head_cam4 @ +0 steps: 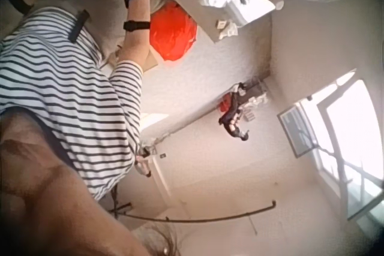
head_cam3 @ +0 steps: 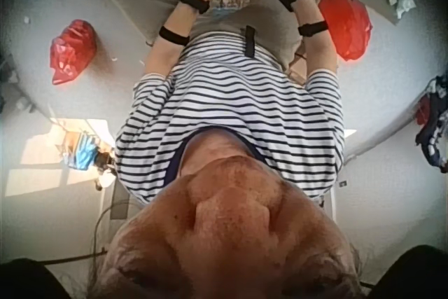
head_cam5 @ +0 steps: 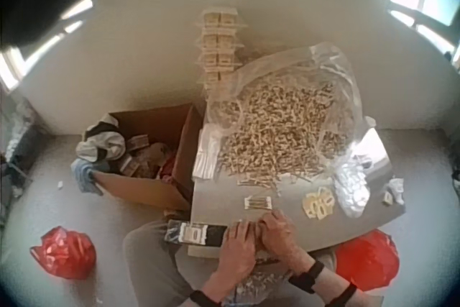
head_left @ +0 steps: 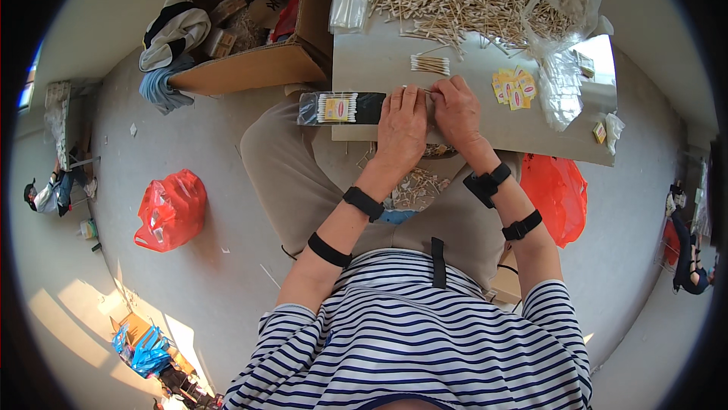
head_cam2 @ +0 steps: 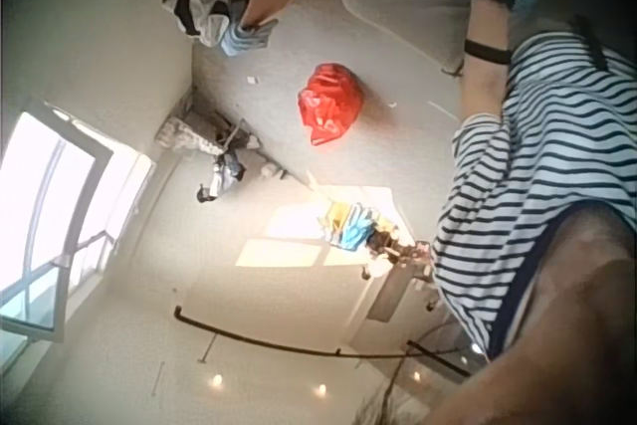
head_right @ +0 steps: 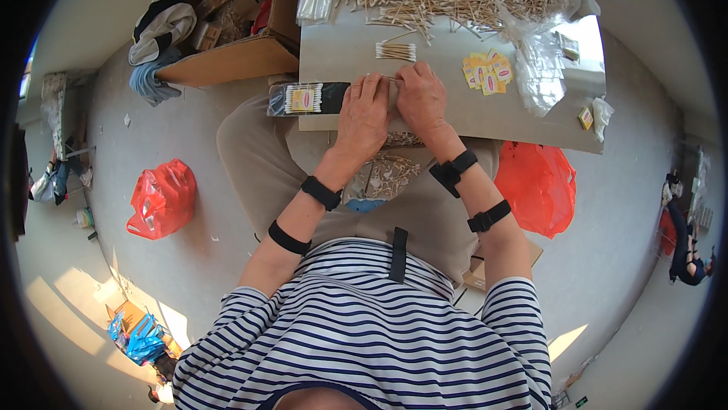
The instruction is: The recorder is aligning and packaging cotton swabs or small wooden sticks into small cardboard boxes.
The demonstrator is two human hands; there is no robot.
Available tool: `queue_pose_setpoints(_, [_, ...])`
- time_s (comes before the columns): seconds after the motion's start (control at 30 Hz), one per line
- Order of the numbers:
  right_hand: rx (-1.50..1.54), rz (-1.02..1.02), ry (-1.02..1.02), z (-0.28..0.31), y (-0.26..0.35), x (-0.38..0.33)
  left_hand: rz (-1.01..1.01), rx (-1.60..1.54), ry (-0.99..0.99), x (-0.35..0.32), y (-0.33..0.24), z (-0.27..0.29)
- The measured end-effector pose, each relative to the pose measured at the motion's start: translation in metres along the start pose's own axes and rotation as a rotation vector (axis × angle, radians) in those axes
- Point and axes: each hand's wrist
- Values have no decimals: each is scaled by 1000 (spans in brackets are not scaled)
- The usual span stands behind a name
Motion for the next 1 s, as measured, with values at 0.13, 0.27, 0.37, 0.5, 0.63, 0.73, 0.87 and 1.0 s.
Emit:
queue_pose_setpoints(0.13, [-37,-77,28,9,-5,7,41,-9,49,3,-4,6])
queue_pose_setpoints(0.27, [-52,-82,61,9,-10,14,79,-12,101,4,-5,9])
queue_pose_setpoints(0.37, [-18,22,93,8,-5,13,23,-14,66,-2,-5,7])
queue_pose_setpoints(0.5, [2,54,173,7,1,14,25,-27,107,-9,-3,6])
queue_pose_setpoints(0.63, [-62,-56,26,-1,-2,32,16,-7,122,-7,-6,9])
queue_pose_setpoints(0.73, [-125,-18,56,-8,-7,39,7,6,143,-6,-6,12])
queue_pose_setpoints(0.87, [-124,48,66,-4,-10,49,-15,43,165,-5,-6,15])
queue_pose_setpoints(1.0, [-95,61,159,7,-6,49,-4,41,164,-5,-6,15])
Point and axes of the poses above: each hand's wrist, its own x-axis towards the middle knuckle, its own z-axis out of the back of the hand, y = z × x, and after that the axes turned 13 degrees about -y, right-handed
